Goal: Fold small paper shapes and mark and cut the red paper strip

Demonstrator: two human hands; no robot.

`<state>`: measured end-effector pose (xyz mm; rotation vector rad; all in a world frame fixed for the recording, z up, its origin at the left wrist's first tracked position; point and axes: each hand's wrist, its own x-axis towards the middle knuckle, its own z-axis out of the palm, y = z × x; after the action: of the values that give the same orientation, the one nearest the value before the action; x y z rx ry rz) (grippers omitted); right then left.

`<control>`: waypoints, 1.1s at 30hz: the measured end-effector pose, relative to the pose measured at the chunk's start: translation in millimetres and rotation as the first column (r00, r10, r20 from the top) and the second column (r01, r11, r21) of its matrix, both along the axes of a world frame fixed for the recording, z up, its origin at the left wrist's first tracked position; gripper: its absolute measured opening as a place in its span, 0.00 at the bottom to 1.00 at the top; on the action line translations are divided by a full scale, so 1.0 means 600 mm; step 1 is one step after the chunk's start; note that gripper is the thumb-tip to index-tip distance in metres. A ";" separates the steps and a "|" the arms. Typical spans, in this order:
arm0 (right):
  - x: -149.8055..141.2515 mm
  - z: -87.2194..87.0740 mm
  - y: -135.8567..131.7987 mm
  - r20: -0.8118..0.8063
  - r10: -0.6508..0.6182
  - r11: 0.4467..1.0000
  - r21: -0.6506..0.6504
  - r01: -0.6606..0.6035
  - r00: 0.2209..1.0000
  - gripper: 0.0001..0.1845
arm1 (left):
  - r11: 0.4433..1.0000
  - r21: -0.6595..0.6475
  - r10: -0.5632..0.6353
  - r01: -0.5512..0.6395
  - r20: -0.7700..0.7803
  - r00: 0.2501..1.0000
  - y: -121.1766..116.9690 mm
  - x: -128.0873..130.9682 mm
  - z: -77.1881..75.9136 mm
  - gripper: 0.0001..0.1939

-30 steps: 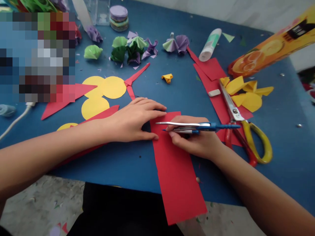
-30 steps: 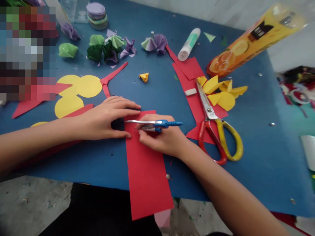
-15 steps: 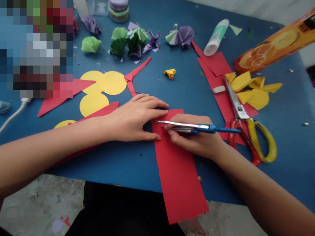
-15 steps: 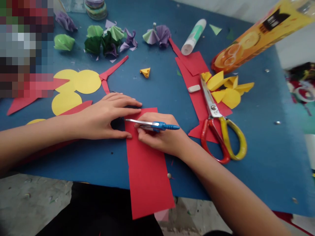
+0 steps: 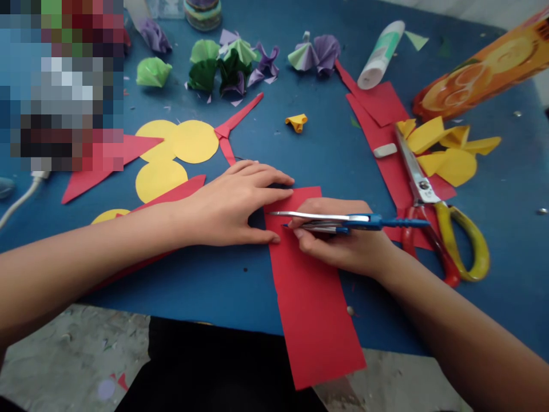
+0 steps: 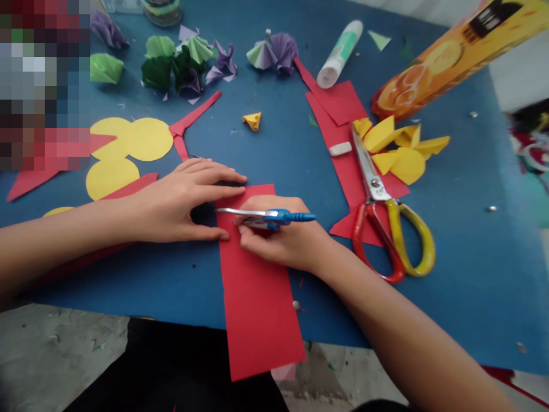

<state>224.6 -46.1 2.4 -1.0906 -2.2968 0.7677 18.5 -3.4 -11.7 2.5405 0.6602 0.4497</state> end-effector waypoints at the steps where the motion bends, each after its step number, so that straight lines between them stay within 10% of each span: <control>1: 0.000 -0.001 0.000 0.002 0.006 1.000 0.013 -0.006 1.000 0.07 | 1.000 -0.002 0.000 0.000 -0.003 1.000 0.000 0.000 0.001 0.24; 33: 0.004 -0.004 0.000 0.010 -0.018 0.999 -0.028 0.018 1.000 0.05 | 1.000 -0.008 0.001 -0.001 -0.014 1.000 0.000 0.001 0.003 0.24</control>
<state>226.7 -45.9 -0.2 -1.1288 -2.2879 0.7911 19.0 -3.7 -10.0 2.5382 0.6673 0.4288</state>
